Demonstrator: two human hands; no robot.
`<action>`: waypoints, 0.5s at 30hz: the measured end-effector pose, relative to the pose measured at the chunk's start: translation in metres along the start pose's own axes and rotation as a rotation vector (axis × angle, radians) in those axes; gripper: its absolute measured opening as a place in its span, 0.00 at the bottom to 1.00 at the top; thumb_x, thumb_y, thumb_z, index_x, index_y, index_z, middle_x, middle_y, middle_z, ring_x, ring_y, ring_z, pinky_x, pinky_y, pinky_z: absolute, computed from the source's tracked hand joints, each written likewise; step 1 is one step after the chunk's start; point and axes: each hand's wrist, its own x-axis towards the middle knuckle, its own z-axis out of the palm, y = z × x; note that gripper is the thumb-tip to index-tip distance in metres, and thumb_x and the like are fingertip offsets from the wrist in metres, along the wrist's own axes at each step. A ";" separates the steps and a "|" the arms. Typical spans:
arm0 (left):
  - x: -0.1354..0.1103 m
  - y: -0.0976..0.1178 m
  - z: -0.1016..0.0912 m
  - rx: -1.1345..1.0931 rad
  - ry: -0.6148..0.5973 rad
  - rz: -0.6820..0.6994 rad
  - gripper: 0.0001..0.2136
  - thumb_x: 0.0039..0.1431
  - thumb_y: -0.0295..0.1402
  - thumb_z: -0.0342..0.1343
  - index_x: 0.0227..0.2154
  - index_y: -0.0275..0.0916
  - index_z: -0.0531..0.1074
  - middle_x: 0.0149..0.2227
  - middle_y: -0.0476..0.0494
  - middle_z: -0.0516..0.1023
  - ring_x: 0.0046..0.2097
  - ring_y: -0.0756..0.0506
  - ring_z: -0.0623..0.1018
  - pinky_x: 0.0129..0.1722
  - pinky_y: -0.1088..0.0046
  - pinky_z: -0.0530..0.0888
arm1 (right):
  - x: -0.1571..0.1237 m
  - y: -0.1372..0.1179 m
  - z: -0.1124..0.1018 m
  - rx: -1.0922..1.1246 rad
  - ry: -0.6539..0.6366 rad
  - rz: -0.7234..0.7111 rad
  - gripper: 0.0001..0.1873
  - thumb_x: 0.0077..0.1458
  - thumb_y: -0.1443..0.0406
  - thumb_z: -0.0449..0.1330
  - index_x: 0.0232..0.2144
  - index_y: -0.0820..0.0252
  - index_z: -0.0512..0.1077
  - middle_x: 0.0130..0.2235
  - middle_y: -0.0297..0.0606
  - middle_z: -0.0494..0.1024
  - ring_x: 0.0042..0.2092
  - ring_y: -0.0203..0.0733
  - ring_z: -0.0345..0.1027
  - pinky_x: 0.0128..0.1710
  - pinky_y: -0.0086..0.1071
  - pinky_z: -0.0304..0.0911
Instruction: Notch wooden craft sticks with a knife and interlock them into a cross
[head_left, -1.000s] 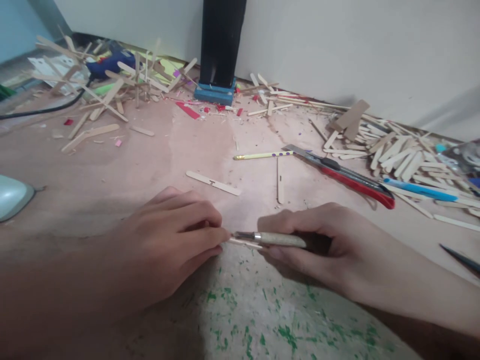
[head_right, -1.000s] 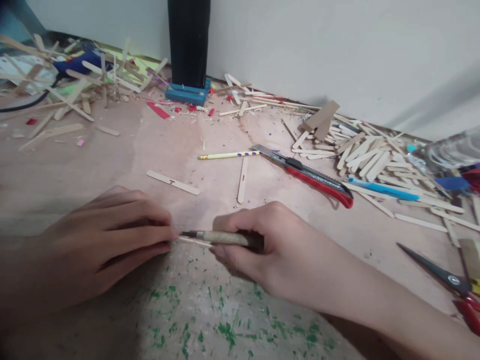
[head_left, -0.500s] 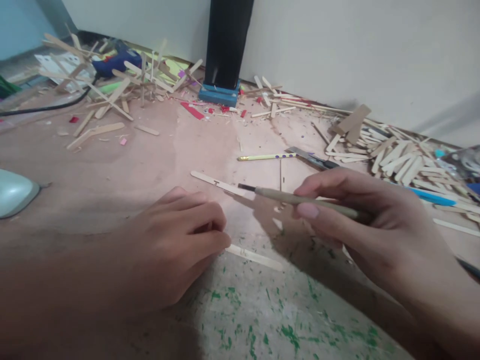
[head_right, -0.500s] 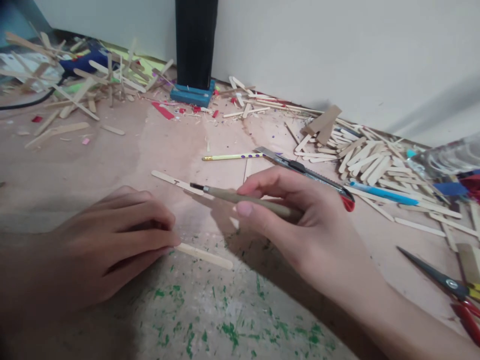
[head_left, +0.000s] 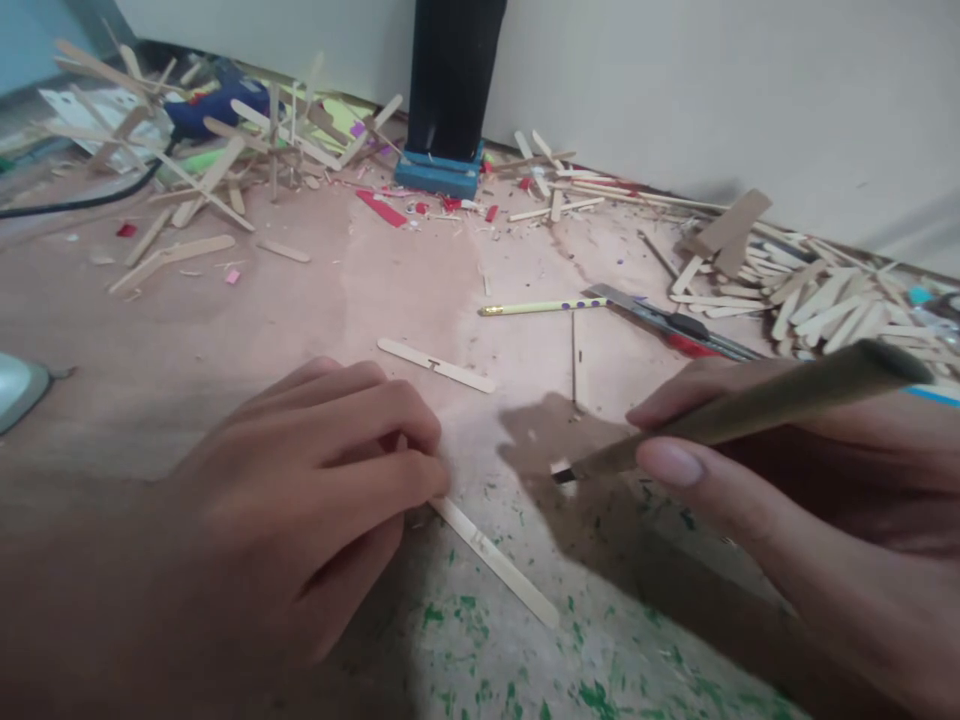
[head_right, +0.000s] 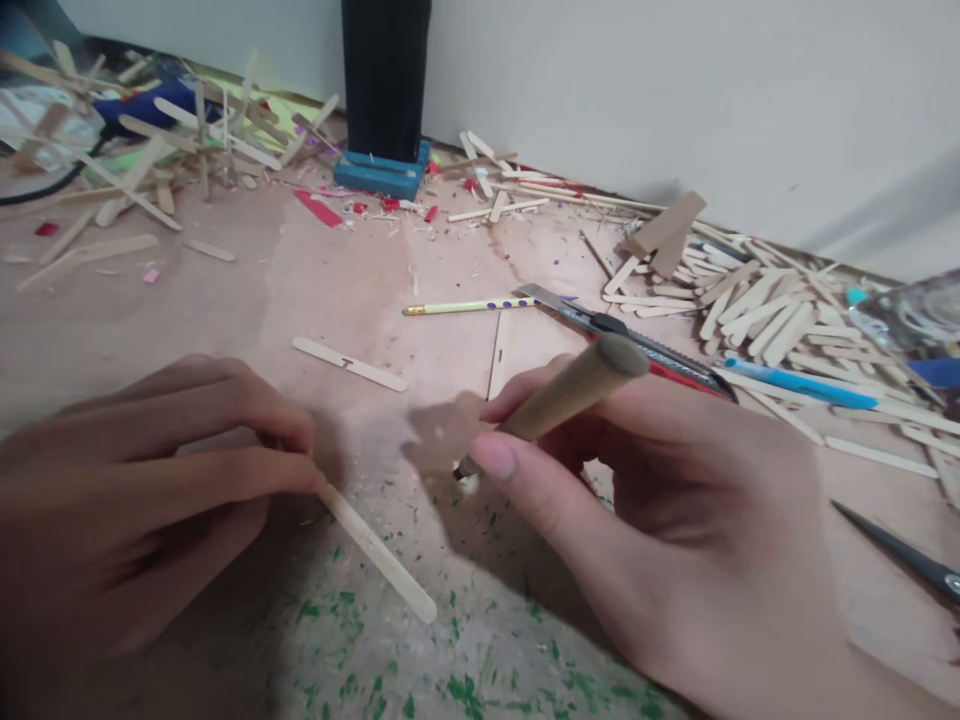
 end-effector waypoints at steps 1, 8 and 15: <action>0.000 0.000 -0.001 -0.003 -0.003 0.009 0.13 0.77 0.20 0.51 0.45 0.45 0.78 0.46 0.52 0.81 0.47 0.49 0.79 0.47 0.67 0.73 | 0.000 0.000 -0.001 -0.013 -0.040 -0.039 0.04 0.63 0.56 0.78 0.39 0.38 0.87 0.38 0.29 0.87 0.33 0.42 0.78 0.31 0.34 0.78; 0.002 0.002 0.002 -0.050 -0.061 0.039 0.14 0.77 0.21 0.50 0.39 0.44 0.75 0.43 0.51 0.85 0.44 0.48 0.82 0.43 0.66 0.77 | 0.004 -0.007 -0.009 -0.180 -0.228 -0.080 0.10 0.63 0.58 0.77 0.43 0.32 0.84 0.35 0.27 0.84 0.30 0.42 0.77 0.23 0.32 0.71; 0.002 -0.002 0.008 -0.037 -0.133 0.170 0.12 0.77 0.20 0.53 0.42 0.39 0.80 0.48 0.43 0.87 0.48 0.43 0.83 0.48 0.60 0.79 | -0.007 -0.011 0.003 0.041 -0.069 0.124 0.12 0.53 0.55 0.85 0.38 0.32 0.88 0.31 0.29 0.83 0.30 0.43 0.77 0.31 0.34 0.81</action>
